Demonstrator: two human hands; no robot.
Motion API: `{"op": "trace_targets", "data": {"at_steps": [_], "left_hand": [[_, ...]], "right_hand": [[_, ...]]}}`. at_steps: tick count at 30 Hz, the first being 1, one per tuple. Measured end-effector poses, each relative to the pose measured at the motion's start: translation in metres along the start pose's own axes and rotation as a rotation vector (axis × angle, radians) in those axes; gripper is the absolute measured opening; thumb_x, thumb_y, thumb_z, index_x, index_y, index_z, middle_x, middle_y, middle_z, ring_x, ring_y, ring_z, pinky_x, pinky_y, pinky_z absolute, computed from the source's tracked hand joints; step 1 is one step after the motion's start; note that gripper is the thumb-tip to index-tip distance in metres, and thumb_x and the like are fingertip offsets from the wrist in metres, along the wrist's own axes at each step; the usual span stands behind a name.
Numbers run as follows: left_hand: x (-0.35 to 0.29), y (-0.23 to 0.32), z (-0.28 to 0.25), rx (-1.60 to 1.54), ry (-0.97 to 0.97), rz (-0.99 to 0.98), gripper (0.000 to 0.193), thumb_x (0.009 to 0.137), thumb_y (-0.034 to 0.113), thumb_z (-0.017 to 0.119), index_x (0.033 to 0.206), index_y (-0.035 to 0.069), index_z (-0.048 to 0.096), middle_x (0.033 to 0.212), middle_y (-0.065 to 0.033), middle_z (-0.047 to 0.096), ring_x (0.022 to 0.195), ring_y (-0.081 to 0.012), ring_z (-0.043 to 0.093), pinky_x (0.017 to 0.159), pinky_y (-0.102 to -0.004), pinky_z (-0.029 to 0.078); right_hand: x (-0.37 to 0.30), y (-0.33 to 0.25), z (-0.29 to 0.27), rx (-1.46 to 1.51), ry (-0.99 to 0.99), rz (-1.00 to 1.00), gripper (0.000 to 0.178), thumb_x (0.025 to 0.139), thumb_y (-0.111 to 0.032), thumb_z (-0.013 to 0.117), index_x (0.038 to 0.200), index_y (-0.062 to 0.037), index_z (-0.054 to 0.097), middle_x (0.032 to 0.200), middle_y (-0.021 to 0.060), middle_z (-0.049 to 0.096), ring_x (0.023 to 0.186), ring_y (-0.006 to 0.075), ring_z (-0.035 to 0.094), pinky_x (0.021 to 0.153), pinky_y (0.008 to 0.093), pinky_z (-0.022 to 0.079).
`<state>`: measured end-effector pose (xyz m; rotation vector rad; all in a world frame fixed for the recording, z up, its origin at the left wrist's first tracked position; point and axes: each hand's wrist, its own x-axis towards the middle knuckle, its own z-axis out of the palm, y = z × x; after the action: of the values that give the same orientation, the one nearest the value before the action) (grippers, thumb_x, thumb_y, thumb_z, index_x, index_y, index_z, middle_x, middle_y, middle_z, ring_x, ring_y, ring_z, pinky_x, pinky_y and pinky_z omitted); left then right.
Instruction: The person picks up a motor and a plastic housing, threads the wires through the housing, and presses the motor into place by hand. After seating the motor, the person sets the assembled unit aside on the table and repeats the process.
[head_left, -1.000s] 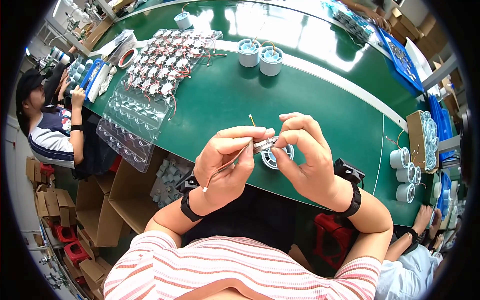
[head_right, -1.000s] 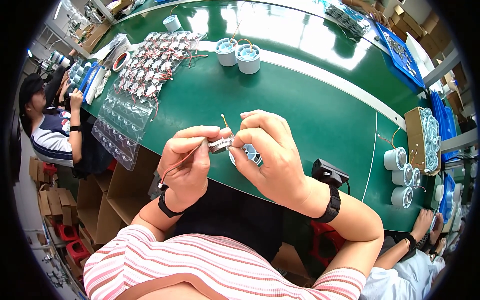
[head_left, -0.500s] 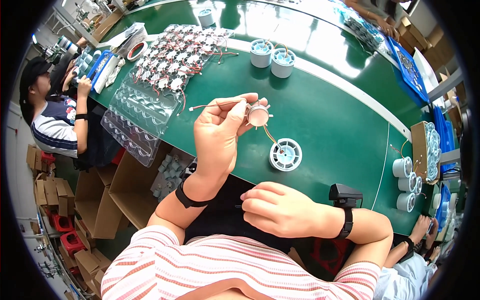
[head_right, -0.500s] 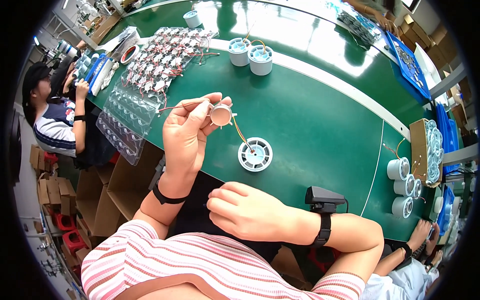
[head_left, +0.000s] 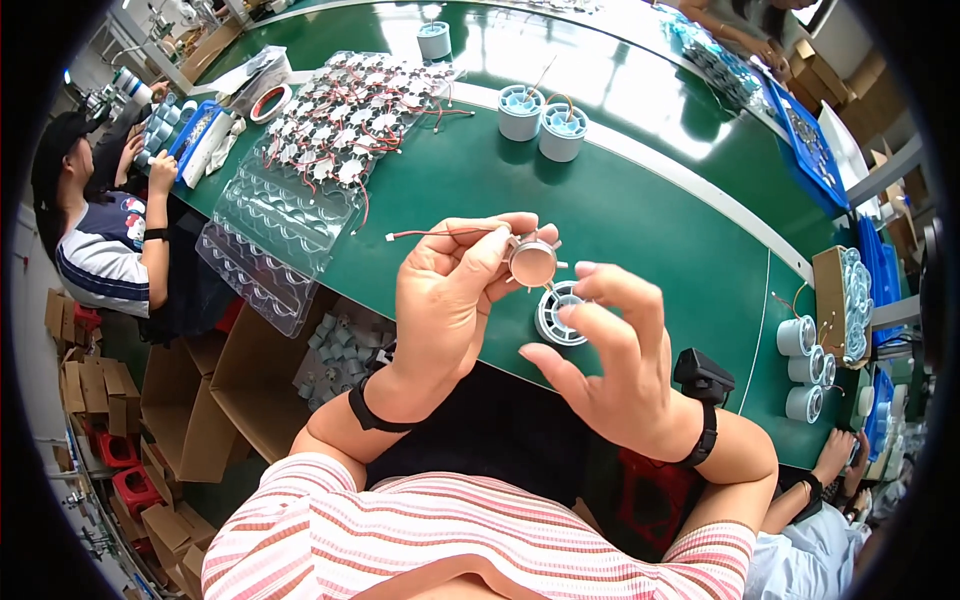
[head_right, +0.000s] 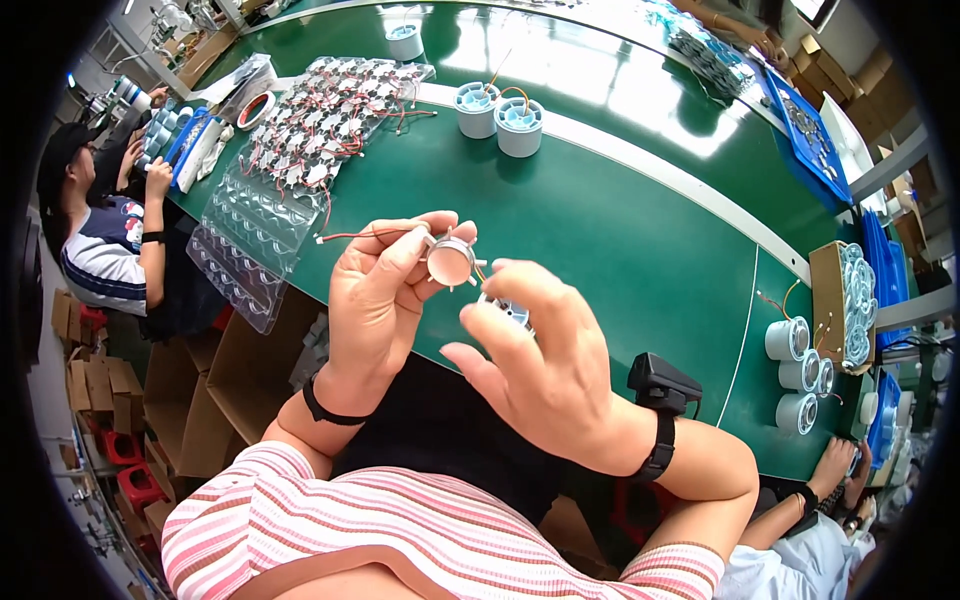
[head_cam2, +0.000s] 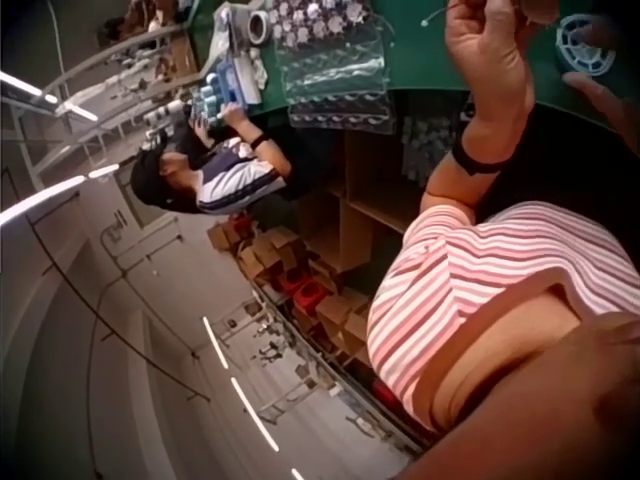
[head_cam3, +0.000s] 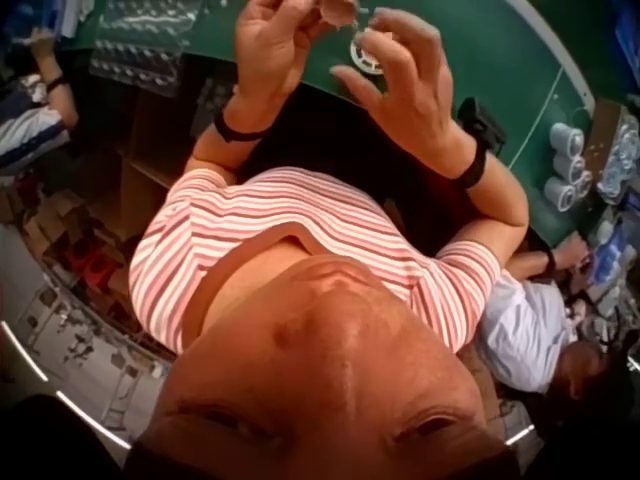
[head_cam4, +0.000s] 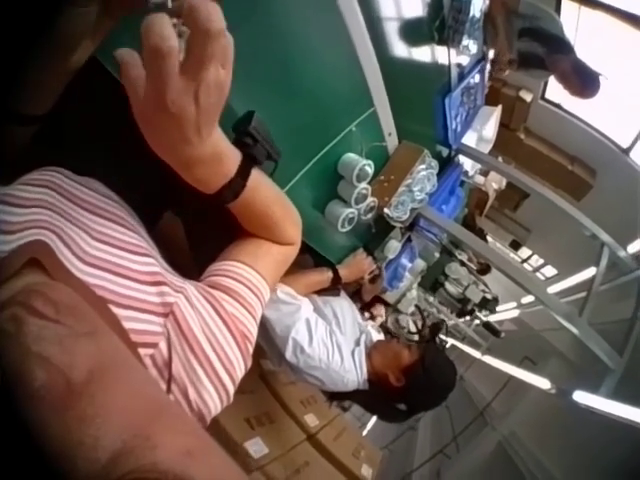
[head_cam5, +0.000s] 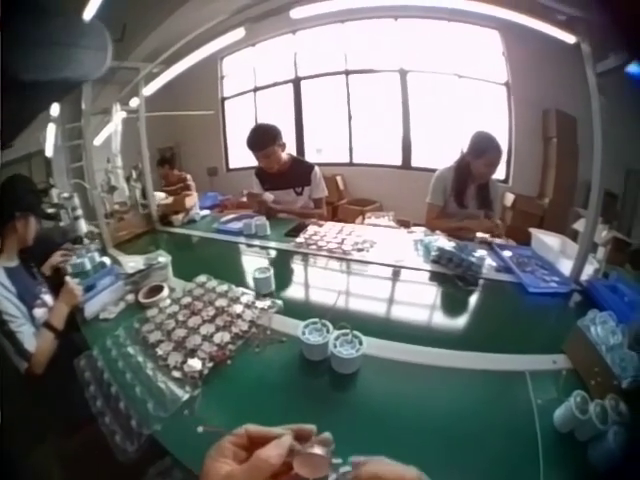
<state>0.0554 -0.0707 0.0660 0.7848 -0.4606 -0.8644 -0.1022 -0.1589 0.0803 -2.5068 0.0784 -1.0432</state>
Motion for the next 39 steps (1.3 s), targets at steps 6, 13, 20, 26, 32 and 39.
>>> {"op": "trace_targets", "data": {"at_steps": [6,13,20,26,32,39], "left_hand": [[-0.018,-0.01,0.008,-0.109,-0.104,-0.04,0.015,0.106,0.005,0.052,0.113,-0.002,0.064,0.122,-0.0194,0.068,0.114,-0.0285,0.069,0.094,-0.0374,0.062],[-0.011,-0.004,-0.016,-0.219,-0.223,-0.203,0.019,0.105,0.005,0.056,0.12,-0.003,0.064,0.119,-0.0161,0.069,0.104,-0.022,0.071,0.088,-0.036,0.063],[-0.003,0.007,-0.013,-0.01,-0.278,-0.223,0.017,0.104,0.005,0.059,0.116,-0.001,0.068,0.11,-0.0121,0.072,0.096,-0.0171,0.071,0.074,-0.0286,0.059],[0.005,-0.001,-0.015,0.461,-0.334,0.078,0.014,0.103,0.003,0.06,0.113,-0.001,0.069,0.106,-0.0104,0.072,0.085,-0.0122,0.07,0.066,-0.0238,0.054],[-0.006,-0.021,-0.018,0.544,-0.232,-0.124,0.012,0.104,0.004,0.059,0.112,-0.002,0.066,0.106,-0.0122,0.072,0.074,-0.0088,0.067,0.062,-0.0207,0.052],[-0.011,-0.026,-0.024,0.312,-0.197,-0.332,0.007,0.102,0.0,0.058,0.108,-0.003,0.06,0.112,-0.0148,0.07,0.074,-0.0102,0.068,0.063,-0.0237,0.058]], "right_hand": [[0.001,0.011,0.0,0.057,0.125,0.1,0.053,0.078,-0.002,0.086,0.124,-0.0046,0.06,0.106,0.0143,0.062,0.098,0.0298,0.065,0.079,0.0377,0.055],[0.002,0.008,-0.004,0.206,0.106,0.16,0.056,0.08,-0.003,0.085,0.131,-0.0027,0.061,0.119,0.0167,0.063,0.1,0.0284,0.065,0.085,0.0367,0.055],[0.007,-0.001,-0.025,0.197,0.063,0.225,0.045,0.082,-0.002,0.083,0.124,-0.0003,0.067,0.119,0.0158,0.063,0.101,0.0264,0.066,0.086,0.0346,0.055],[-0.008,-0.007,-0.02,0.228,0.084,0.382,0.04,0.079,0.003,0.082,0.118,-0.0004,0.071,0.116,0.015,0.064,0.098,0.0247,0.067,0.084,0.0333,0.055],[-0.023,-0.026,0.002,-0.014,0.122,0.518,0.037,0.077,0.008,0.081,0.113,-0.0006,0.074,0.109,0.0138,0.064,0.091,0.0255,0.07,0.076,0.032,0.059],[-0.026,-0.032,0.01,-0.042,0.146,0.61,0.036,0.075,0.009,0.081,0.109,-0.0003,0.075,0.108,0.0131,0.066,0.092,0.0238,0.07,0.079,0.0317,0.058]]}}
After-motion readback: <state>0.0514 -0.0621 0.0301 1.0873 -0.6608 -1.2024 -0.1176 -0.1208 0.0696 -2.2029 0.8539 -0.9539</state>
